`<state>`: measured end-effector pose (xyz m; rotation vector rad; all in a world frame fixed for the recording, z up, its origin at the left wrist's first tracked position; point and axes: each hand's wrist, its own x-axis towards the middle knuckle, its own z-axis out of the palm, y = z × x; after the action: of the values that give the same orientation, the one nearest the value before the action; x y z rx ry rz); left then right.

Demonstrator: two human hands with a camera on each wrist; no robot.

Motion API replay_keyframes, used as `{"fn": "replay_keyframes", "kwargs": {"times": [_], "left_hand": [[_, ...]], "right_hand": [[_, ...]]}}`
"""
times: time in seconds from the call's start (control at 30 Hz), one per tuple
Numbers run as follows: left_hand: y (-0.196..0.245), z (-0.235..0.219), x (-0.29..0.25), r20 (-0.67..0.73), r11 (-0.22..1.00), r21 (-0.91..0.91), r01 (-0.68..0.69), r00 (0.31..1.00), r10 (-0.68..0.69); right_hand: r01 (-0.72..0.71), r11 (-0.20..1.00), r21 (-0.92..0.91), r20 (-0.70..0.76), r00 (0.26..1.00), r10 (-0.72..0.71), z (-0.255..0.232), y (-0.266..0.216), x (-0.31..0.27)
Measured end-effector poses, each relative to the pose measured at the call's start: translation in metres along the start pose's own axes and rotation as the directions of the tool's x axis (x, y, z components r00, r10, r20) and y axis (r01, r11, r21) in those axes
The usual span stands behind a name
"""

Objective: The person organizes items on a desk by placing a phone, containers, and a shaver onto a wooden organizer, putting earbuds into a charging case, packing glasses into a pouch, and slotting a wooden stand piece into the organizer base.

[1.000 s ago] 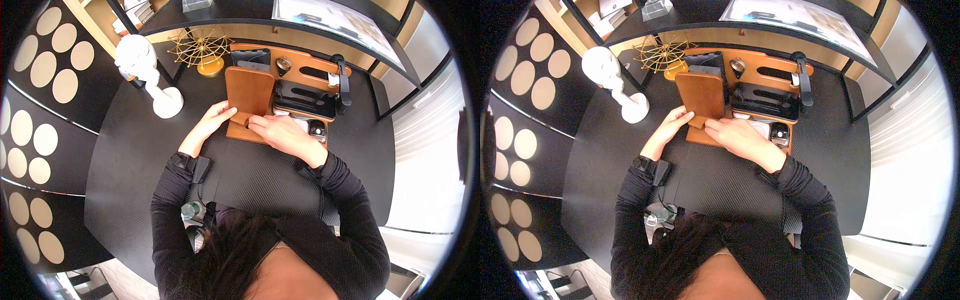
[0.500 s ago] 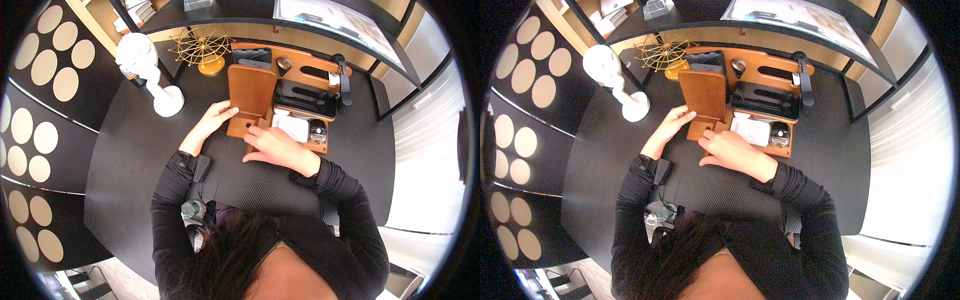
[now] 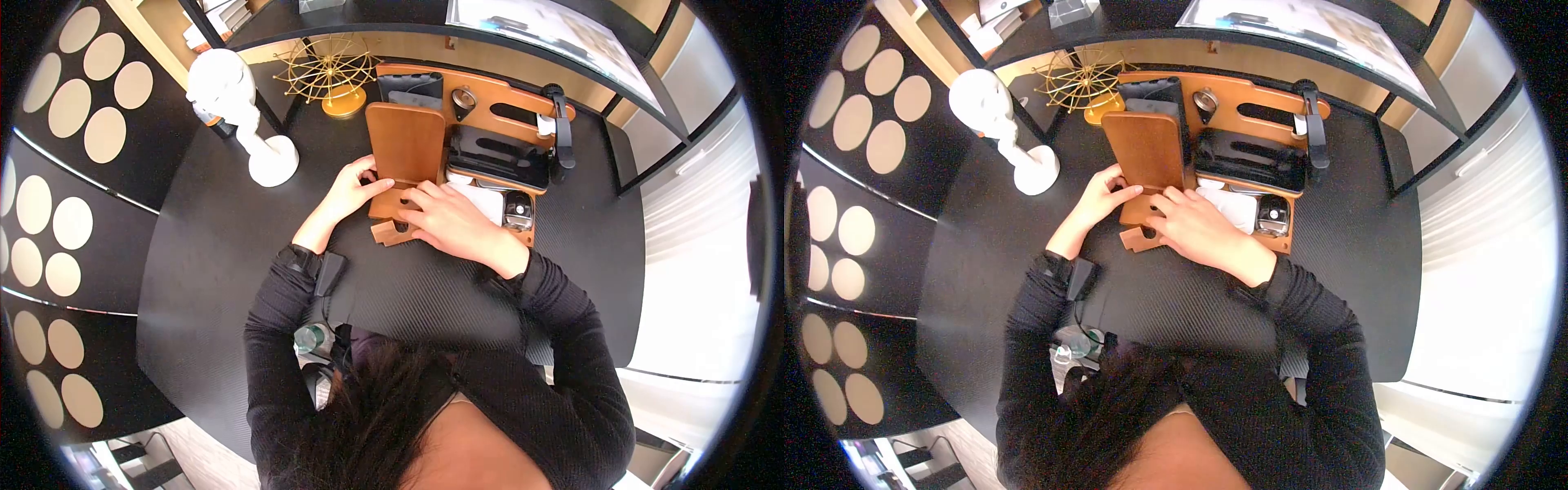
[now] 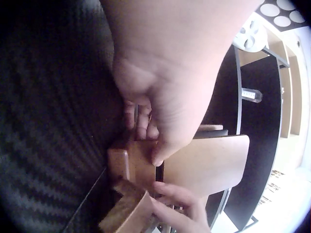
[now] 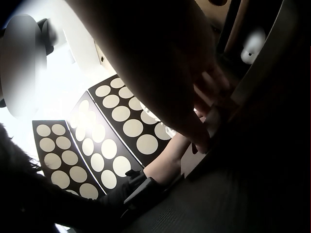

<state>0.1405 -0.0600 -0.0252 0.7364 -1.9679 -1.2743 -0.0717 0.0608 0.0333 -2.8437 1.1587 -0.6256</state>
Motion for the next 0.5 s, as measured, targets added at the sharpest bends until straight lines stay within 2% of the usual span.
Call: {"fn": "replay_keyframes", "kwargs": {"times": [0.07, 0.13, 0.17, 0.23, 0.27, 0.3, 0.37, 0.43, 0.5], "left_hand": [[-0.006, -0.002, 0.000, 0.028, 0.990, -0.135, 0.037, 0.999, -0.034], [-0.003, -0.004, -0.002, 0.028, 0.979, -0.195, 0.061, 0.998, -0.056], [0.003, -0.004, -0.003, 0.031, 0.964, -0.253, 0.083, 0.997, -0.077], [0.008, -0.004, -0.007, -0.005, 0.943, -0.313, 0.115, 0.992, -0.123], [0.009, -0.004, -0.007, -0.037, 0.915, -0.376, 0.143, 0.985, -0.170], [0.006, -0.004, -0.008, -0.038, 0.915, -0.378, 0.143, 0.985, -0.170], [0.014, -0.005, -0.007, 0.021, 0.831, -0.544, 0.117, 0.992, -0.127], [0.019, -0.006, -0.009, 0.044, 0.868, -0.476, 0.143, 0.989, -0.139], [0.018, -0.008, -0.007, 0.164, 0.909, -0.385, 0.157, 0.981, -0.101]], "right_hand": [[-0.003, 1.000, 0.027, -0.054, 0.999, 0.004, 0.000, 0.001, -0.001], [-0.089, 0.992, 0.085, 0.159, 0.984, 0.075, -0.007, 0.000, 0.001], [-0.088, 0.992, 0.086, 0.158, 0.985, 0.073, -0.010, -0.001, 0.002], [-0.025, 0.983, 0.183, -0.045, 0.998, 0.034, -0.016, -0.002, 0.002], [-0.025, 0.983, 0.182, -0.044, 0.998, 0.033, -0.018, -0.002, 0.004], [-0.067, 0.990, 0.121, -0.098, 0.992, 0.079, -0.019, -0.002, 0.007], [-0.116, 0.991, 0.061, -0.153, 0.980, 0.124, -0.018, 0.000, 0.010], [-0.162, 0.986, -0.048, -0.182, 0.972, 0.151, -0.011, 0.003, 0.013], [-0.174, 0.983, -0.058, -0.184, 0.970, 0.160, -0.006, 0.002, 0.015]]}}
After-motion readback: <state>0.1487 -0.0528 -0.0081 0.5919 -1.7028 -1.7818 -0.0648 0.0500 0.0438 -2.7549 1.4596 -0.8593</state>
